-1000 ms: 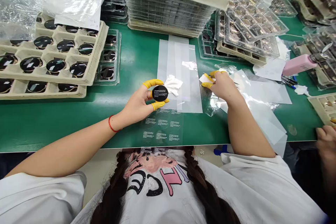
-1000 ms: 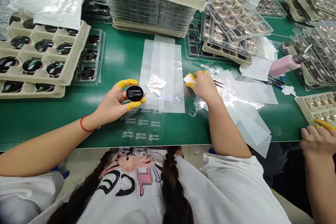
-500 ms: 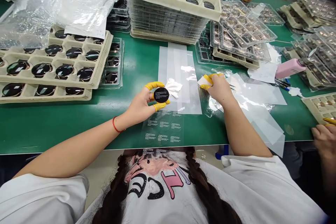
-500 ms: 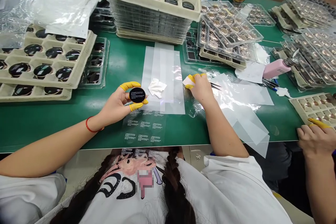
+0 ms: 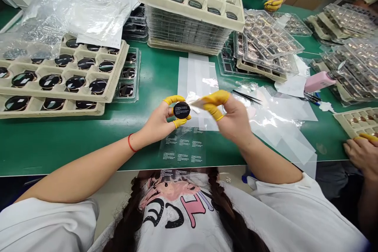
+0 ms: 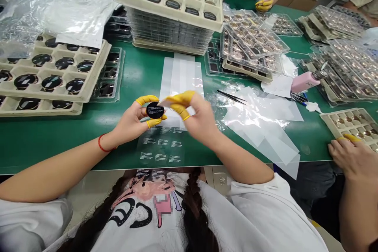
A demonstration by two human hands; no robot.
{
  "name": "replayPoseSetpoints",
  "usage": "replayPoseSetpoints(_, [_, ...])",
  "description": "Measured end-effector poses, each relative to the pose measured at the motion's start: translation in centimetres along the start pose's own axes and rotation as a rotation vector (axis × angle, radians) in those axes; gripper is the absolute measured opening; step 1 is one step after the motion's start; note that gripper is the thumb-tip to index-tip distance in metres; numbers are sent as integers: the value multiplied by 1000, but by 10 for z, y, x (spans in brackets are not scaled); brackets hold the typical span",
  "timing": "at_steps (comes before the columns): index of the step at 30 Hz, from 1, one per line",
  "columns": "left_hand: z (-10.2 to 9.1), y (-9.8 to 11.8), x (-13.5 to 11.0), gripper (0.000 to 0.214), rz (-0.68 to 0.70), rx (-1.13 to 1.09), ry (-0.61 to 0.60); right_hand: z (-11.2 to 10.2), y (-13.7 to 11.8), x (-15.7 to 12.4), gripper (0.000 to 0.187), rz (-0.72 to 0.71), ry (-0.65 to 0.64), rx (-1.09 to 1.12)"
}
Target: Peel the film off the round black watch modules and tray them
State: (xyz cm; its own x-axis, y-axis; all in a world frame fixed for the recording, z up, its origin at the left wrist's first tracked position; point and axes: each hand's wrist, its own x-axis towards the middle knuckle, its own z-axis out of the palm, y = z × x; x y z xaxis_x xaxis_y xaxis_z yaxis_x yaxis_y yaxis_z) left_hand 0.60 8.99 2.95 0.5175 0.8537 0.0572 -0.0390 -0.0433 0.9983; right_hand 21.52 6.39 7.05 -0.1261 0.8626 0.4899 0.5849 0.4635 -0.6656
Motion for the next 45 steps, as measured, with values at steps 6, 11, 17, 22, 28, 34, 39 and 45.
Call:
replayPoseSetpoints(6, [-1,-5,-2,48,176,221,4,29,-18,-8,7,-243,9,-187])
replayPoseSetpoints(11, [-2,-8,-4,44,254,357,11,32,-15,-16,10,-295,26,-317])
replayPoseSetpoints(17, [-2,-5,-4,47,237,389,39,31,-15,-22,15,-304,41,-403])
replayPoseSetpoints(22, [-2,-5,-4,47,242,387,27,34,-12,-24,15,-316,66,-437])
replayPoseSetpoints(28, [0,-6,-3,48,154,343,17,39,-6,-23,12,-368,130,-474])
replayPoseSetpoints(34, [-1,-9,-1,47,125,304,10,42,2,-16,15,-354,131,-408])
replayPoseSetpoints(39, [-5,-14,-1,48,109,274,1,46,9,-12,13,-249,60,-396])
replayPoseSetpoints(45, [-8,-20,3,54,94,221,-59,51,24,-4,13,-228,50,-428])
